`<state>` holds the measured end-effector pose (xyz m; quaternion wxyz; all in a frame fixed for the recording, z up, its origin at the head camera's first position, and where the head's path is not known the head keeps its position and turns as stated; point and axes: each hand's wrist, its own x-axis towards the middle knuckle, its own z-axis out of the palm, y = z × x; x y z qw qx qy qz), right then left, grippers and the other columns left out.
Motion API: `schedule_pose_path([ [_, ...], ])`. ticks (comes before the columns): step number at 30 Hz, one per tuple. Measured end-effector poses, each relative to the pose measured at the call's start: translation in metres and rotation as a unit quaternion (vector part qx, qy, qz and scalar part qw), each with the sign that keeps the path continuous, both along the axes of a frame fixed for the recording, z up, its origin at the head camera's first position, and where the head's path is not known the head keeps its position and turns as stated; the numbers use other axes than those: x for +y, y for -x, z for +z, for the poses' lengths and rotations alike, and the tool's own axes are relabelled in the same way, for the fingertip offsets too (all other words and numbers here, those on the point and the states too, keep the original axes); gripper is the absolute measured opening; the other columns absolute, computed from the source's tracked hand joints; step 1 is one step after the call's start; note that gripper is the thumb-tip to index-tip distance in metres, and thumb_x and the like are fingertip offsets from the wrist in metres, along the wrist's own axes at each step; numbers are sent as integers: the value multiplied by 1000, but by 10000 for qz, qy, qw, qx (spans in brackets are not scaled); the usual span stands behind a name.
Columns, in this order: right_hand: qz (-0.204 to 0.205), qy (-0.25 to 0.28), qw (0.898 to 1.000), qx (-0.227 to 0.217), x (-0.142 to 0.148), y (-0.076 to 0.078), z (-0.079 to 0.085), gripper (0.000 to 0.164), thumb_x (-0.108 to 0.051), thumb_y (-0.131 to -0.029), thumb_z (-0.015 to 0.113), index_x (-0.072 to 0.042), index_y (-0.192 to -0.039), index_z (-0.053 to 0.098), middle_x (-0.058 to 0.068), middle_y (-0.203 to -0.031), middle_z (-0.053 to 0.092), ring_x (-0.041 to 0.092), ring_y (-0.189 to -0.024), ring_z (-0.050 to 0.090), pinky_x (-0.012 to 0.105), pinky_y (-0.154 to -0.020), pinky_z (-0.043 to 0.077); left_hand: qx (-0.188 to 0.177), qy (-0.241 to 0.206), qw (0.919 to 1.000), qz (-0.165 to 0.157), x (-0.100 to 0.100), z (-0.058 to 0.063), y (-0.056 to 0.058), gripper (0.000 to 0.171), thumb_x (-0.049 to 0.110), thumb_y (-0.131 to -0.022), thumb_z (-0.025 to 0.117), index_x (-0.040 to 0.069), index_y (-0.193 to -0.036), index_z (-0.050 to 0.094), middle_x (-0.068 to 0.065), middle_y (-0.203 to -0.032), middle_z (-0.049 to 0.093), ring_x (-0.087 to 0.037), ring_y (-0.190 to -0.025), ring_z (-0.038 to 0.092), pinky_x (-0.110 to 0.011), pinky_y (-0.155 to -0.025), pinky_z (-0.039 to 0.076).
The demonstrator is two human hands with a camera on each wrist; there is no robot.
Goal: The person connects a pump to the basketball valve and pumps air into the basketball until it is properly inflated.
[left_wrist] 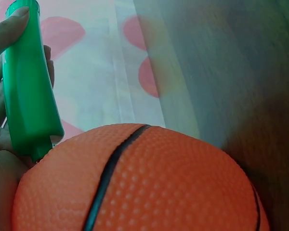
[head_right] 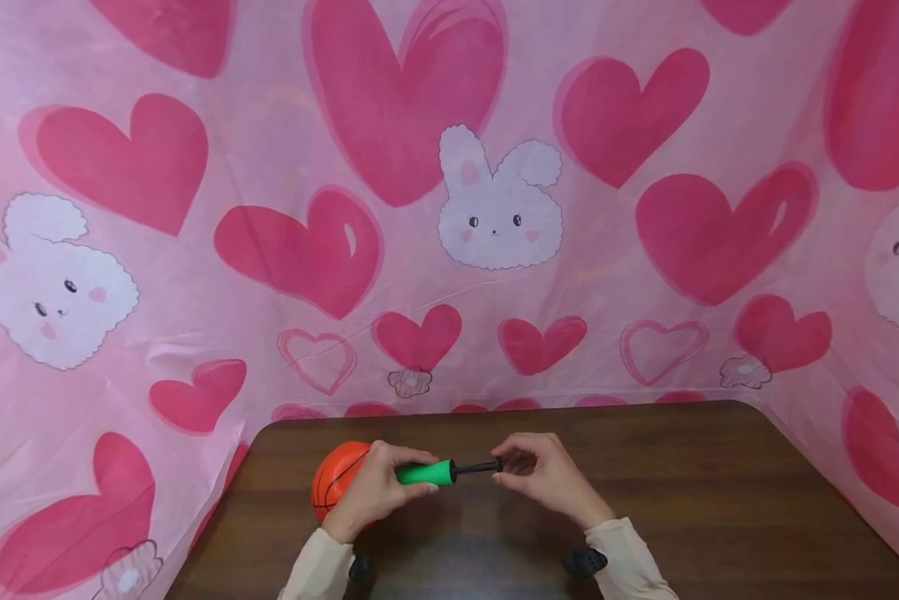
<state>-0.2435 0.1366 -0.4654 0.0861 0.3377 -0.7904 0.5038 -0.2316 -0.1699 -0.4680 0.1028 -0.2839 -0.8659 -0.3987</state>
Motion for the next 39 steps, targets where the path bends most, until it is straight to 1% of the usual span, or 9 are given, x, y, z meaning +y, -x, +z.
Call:
schedule_pose_path([
  [4, -96, 71, 9999, 103, 16, -2, 4, 25, -5, -83, 86, -15, -104, 78, 6, -89, 78, 7, -75, 71, 27, -70, 61, -1, -5, 10000, 29, -2, 1, 0, 30, 19, -81, 91, 19, -110, 83, 4, -102, 82, -2, -87, 69, -23, -78, 59],
  [10, -282, 9, 9996, 50, 34, -5, 9, 26, -2, -83, 84, -15, -104, 77, 7, -90, 77, 7, -75, 71, 26, -71, 60, -94, 2, 9999, 43, -4, 2, -1, 31, 22, -82, 90, 17, -112, 83, 4, -104, 82, -2, -88, 68, -23, -78, 58],
  [15, -218, 5, 9998, 2, 38, -6, 11, 24, -1, -83, 84, -13, -103, 77, 13, -88, 76, 7, -74, 71, 26, -71, 60, -95, 15, 9999, 56, -3, 3, -1, 31, 23, -82, 90, 17, -112, 83, 4, -103, 82, -3, -88, 67, -23, -78, 57],
  [19, -292, 24, 9996, 28, 37, -6, 11, 25, 0, -83, 84, -13, -103, 77, 11, -89, 77, 6, -75, 71, 26, -70, 60, -57, 1, 10000, 42, -3, 2, 0, 31, 21, -82, 90, 17, -112, 83, 4, -103, 82, -3, -88, 68, -23, -78, 58],
  [24, -367, 155, 9992, 16, 32, -6, 9, 23, -1, -82, 84, -10, -103, 78, 12, -90, 78, 5, -75, 71, 26, -69, 60, -31, -4, 10000, 63, -3, 1, 1, 31, 20, -81, 90, 18, -111, 83, 4, -104, 82, -4, -89, 68, -23, -78, 58],
  [29, -251, 246, 9994, 64, 23, -5, 5, 24, 0, -81, 85, -9, -103, 79, 12, -92, 78, 5, -75, 71, 27, -69, 61, -144, 30, 9999, 63, -3, 5, 0, 32, 20, -82, 89, 16, -113, 82, 3, -106, 82, -6, -91, 68, -23, -80, 58],
  [35, -105, 249, 9996, 22, -2, -2, 4, 24, -1, -81, 86, -11, -102, 80, 10, -90, 78, 5, -75, 70, 26, -70, 61, -158, -1, 9998, 97, -3, 5, -1, 32, 21, -82, 90, 16, -113, 82, 3, -106, 82, -6, -92, 69, -23, -80, 58],
  [39, 77, 305, 9995, -48, -23, 1, 3, 23, -3, -81, 87, -9, -102, 80, 10, -89, 77, 5, -74, 70, 27, -69, 62, -97, -110, 9998, 160, -3, 6, -3, 32, 20, -81, 91, 15, -111, 83, 3, -104, 82, -7, -90, 71, -24, -80, 59],
])
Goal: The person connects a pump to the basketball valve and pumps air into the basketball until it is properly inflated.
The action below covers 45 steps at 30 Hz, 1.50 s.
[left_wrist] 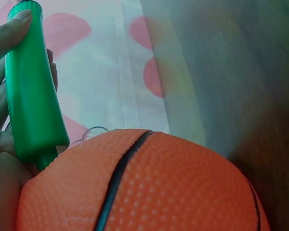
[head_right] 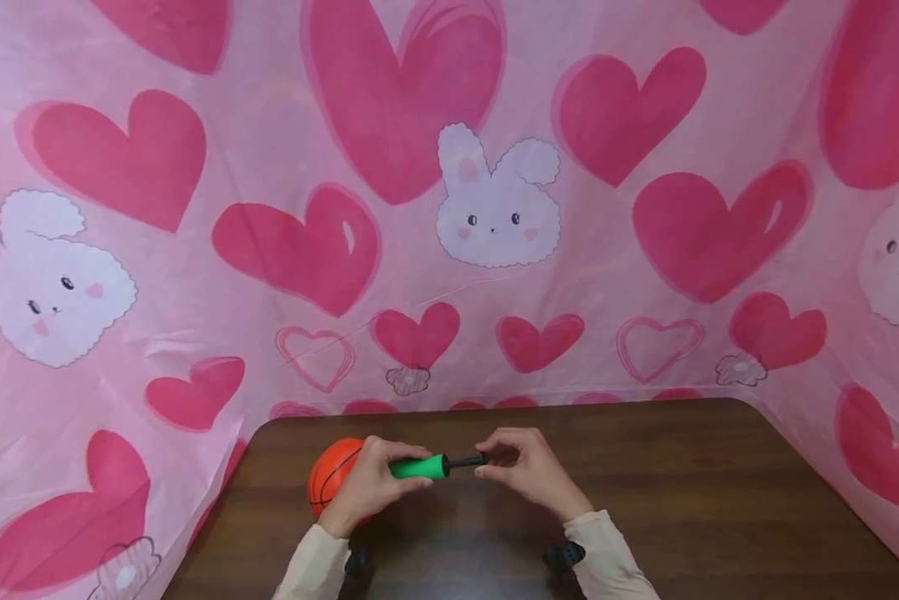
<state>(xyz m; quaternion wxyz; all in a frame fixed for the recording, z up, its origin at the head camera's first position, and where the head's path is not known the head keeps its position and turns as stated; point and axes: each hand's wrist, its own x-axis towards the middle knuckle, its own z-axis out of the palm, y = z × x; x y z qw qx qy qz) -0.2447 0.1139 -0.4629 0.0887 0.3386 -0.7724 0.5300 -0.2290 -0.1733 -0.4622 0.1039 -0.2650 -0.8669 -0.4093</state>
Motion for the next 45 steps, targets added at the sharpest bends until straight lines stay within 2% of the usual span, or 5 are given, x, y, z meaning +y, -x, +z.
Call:
schedule_pose_path([
  [8, 291, -62, 9994, -155, -27, 5, -1, 24, -8, -82, 87, -6, -105, 79, 12, -91, 78, 6, -73, 71, 29, -69, 63, 166, 1, 9999, 7, -1, 4, -1, 33, 19, -80, 92, 12, -110, 83, 1, -103, 82, -7, -89, 72, -24, -80, 60],
  [19, 270, -101, 9993, -230, -29, 2, 1, 23, -6, -83, 86, -10, -105, 80, 10, -92, 77, 6, -73, 70, 28, -71, 63, 114, 80, 9998, 148, -3, 6, -4, 32, 23, -80, 91, 14, -110, 83, 3, -104, 82, -6, -89, 69, -24, -80, 58],
  [29, 301, -76, 9994, -159, -28, -1, 4, 25, -2, -81, 87, -11, -102, 78, 9, -91, 77, 6, -71, 70, 30, -68, 64, 10, -14, 10000, 53, -4, 6, -4, 32, 22, -80, 91, 17, -111, 83, 3, -106, 82, -6, -91, 71, -24, -83, 60],
  [38, 69, -128, 9997, -214, -7, -3, 6, 25, -4, -81, 87, -14, -103, 78, 7, -91, 78, 7, -73, 71, 29, -69, 63, 121, 22, 9999, 52, -3, 6, -2, 30, 21, -80, 92, 16, -109, 84, 3, -104, 82, -6, -90, 71, -24, -81, 60],
  [45, -103, -67, 9999, 25, 24, -3, 9, 24, -2, -82, 86, -11, -102, 78, 14, -87, 77, 6, -73, 71, 27, -68, 61, -34, 21, 10000, 83, -5, 5, -2, 33, 22, -81, 90, 14, -112, 83, 3, -107, 82, -10, -94, 70, -23, -81, 59],
])
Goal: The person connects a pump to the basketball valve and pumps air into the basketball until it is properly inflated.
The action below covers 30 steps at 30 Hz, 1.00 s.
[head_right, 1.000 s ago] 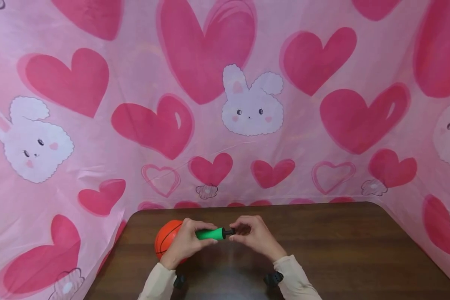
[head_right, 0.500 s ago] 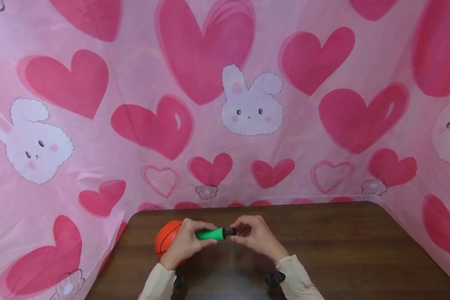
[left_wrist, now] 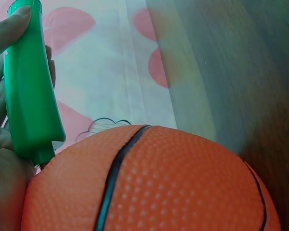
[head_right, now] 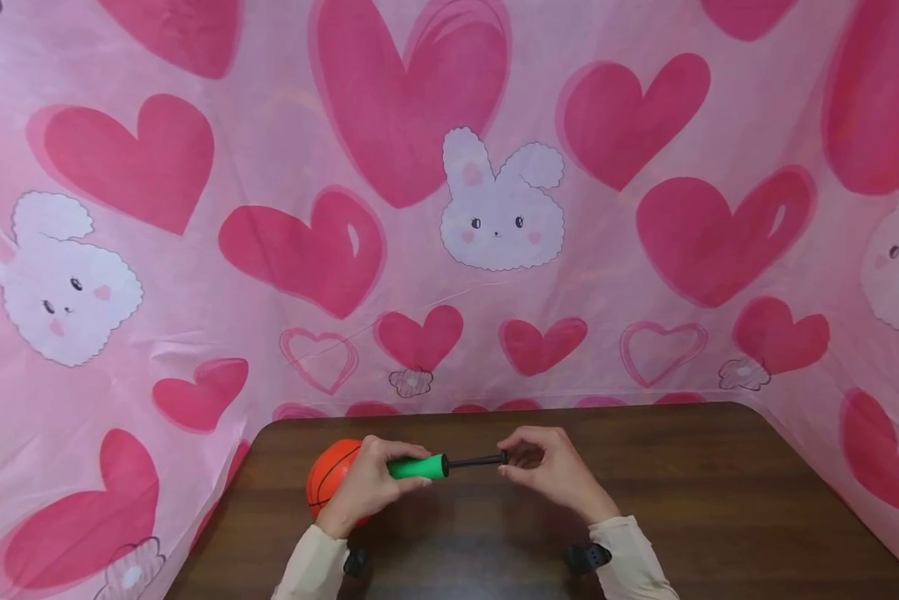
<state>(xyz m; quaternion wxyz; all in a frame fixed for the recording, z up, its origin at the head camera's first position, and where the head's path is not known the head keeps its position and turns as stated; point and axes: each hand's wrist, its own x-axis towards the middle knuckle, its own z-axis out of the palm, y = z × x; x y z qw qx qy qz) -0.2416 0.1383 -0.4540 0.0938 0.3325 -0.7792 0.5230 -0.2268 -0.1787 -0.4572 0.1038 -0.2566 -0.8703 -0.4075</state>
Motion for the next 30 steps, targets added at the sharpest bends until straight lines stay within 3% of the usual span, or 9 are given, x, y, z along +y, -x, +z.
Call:
schedule_pose_path([
  [8, 32, 40, 9998, 217, 22, 1, 6, 28, 5, -80, 84, -9, -103, 76, 14, -84, 76, 5, -73, 71, 25, -68, 61, -133, -19, 9998, 119, -4, 1, -2, 32, 25, -82, 90, 20, -112, 83, 6, -108, 81, -10, -96, 67, -24, -82, 58],
  [17, -7, 117, 9998, 174, 25, -1, 8, 24, 6, -82, 82, -6, -103, 77, 12, -87, 77, 6, -74, 72, 24, -69, 61, -78, 98, 9999, 108, 1, -1, 0, 33, 27, -83, 90, 16, -113, 82, 5, -109, 81, -12, -97, 68, -24, -82, 58],
  [24, 28, 140, 9999, 77, 16, 0, 4, 23, 5, -82, 82, -4, -102, 77, 16, -88, 76, 4, -74, 71, 24, -68, 61, -52, 42, 9999, 80, 0, -1, 0, 33, 27, -82, 90, 16, -113, 83, 5, -108, 81, -10, -95, 69, -24, -82, 58],
  [30, 57, 80, 9999, -85, -9, 3, 2, 22, -1, -82, 85, -6, -102, 79, 16, -90, 77, 6, -74, 71, 26, -70, 62, 16, -31, 10000, 75, -1, 1, 2, 32, 22, -81, 91, 15, -112, 83, 4, -106, 82, -11, -95, 70, -24, -82, 59],
])
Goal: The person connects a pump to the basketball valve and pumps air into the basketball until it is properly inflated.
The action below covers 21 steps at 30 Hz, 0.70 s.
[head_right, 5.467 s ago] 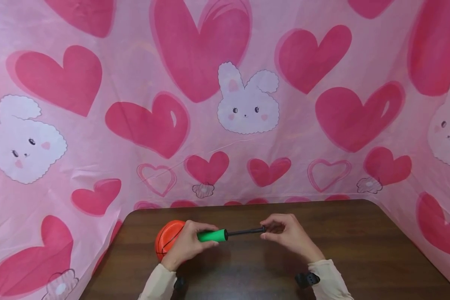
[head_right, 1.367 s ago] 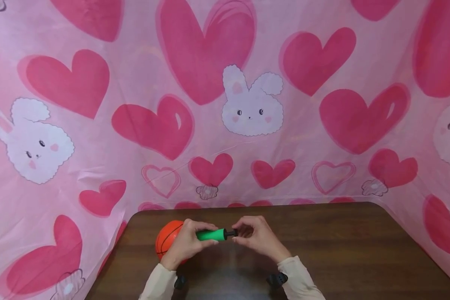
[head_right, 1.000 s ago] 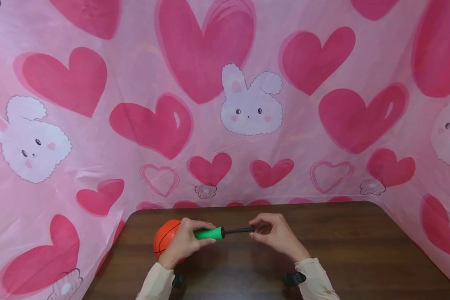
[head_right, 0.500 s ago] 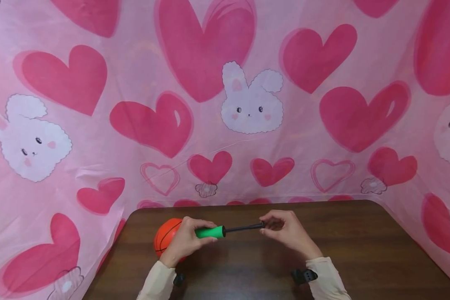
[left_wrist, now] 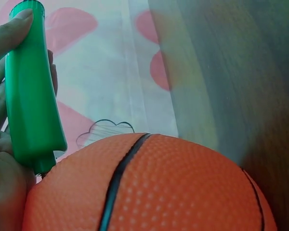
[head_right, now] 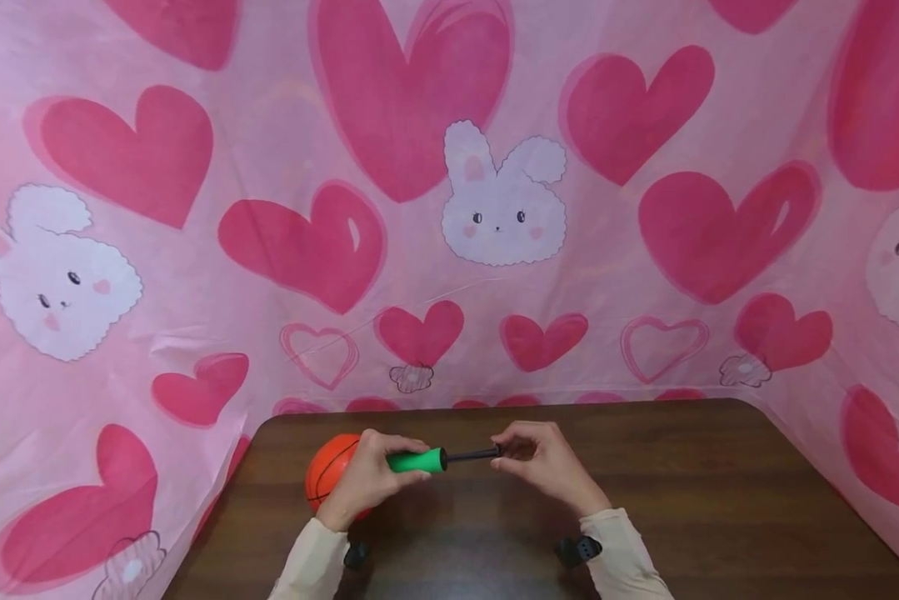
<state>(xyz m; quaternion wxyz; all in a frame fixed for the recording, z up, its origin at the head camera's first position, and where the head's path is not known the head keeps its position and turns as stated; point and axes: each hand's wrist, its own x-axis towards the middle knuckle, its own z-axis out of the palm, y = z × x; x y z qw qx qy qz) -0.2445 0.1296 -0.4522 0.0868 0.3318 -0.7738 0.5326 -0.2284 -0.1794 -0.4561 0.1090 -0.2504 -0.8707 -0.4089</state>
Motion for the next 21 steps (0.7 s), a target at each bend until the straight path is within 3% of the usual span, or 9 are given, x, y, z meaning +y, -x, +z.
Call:
schedule_pose_path([
  [10, 227, -99, 9997, -27, -46, 3, 0, 25, -7, -82, 87, -6, -105, 80, 12, -91, 78, 6, -74, 71, 28, -72, 64, 53, -109, 9999, 28, 0, 5, -1, 32, 20, -80, 91, 14, -110, 83, 4, -104, 82, -9, -91, 71, -25, -83, 60],
  [21, 253, -67, 9997, -20, -48, 1, -6, 25, -1, -82, 86, -7, -105, 79, 12, -92, 78, 5, -72, 70, 29, -68, 63, 65, -128, 9999, -9, 2, 4, -4, 30, 21, -79, 92, 15, -108, 84, 4, -102, 82, -5, -88, 69, -25, -82, 60],
])
